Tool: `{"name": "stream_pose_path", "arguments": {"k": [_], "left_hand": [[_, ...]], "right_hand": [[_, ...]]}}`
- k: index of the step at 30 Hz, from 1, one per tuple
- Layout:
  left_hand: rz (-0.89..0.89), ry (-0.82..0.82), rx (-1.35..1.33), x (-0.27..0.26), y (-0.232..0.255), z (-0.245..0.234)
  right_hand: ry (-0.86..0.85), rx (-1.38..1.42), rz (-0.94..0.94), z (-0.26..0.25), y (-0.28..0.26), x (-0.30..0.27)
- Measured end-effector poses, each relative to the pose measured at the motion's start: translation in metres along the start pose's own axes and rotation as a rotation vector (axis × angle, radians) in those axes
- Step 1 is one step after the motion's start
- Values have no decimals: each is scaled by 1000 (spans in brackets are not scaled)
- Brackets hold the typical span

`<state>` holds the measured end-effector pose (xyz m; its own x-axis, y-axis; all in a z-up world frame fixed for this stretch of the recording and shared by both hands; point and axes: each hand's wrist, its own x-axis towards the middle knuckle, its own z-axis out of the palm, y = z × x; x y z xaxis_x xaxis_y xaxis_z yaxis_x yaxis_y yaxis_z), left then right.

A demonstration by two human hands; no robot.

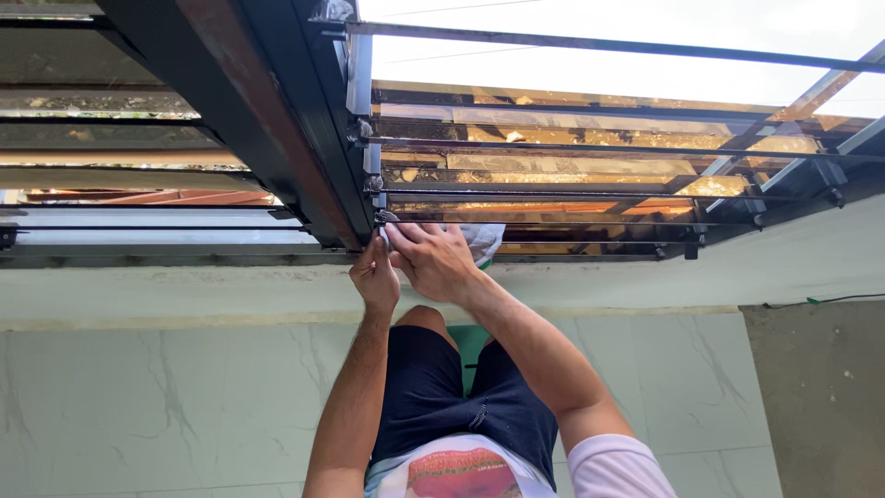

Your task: The person stands on a green plastic stool and wipes the horizontal bars of a metal security railing with a cloth. They systematically clean each bar from one end to the other, occasionally adjusting their grip and position to reach different sections.

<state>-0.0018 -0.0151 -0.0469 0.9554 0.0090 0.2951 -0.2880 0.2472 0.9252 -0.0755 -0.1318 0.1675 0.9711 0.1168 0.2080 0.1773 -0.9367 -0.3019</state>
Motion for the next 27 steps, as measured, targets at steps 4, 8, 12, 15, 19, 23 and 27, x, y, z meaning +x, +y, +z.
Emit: {"name": "stream_pose_path", "arguments": {"k": [4, 8, 12, 15, 19, 23, 27], "left_hand": [[-64, 20, 21, 2, 4, 2], [-70, 22, 76, 3, 18, 7], [-69, 89, 74, 1, 32, 15], [-44, 82, 81, 2, 37, 15], [-9, 46, 63, 3, 34, 12], [-58, 70, 25, 0, 27, 14], [-49, 93, 0, 1, 21, 16]], "right_hand": [[208, -22, -147, -7, 7, 5], [-229, 130, 200, 14, 13, 25], [-54, 100, 205, 26, 54, -10], [312, 6, 320, 2, 127, -82], [301, -776, 173, -60, 235, -172], [438, -664, 224, -52, 234, -165], [212, -330, 28, -20, 134, -87]]}}
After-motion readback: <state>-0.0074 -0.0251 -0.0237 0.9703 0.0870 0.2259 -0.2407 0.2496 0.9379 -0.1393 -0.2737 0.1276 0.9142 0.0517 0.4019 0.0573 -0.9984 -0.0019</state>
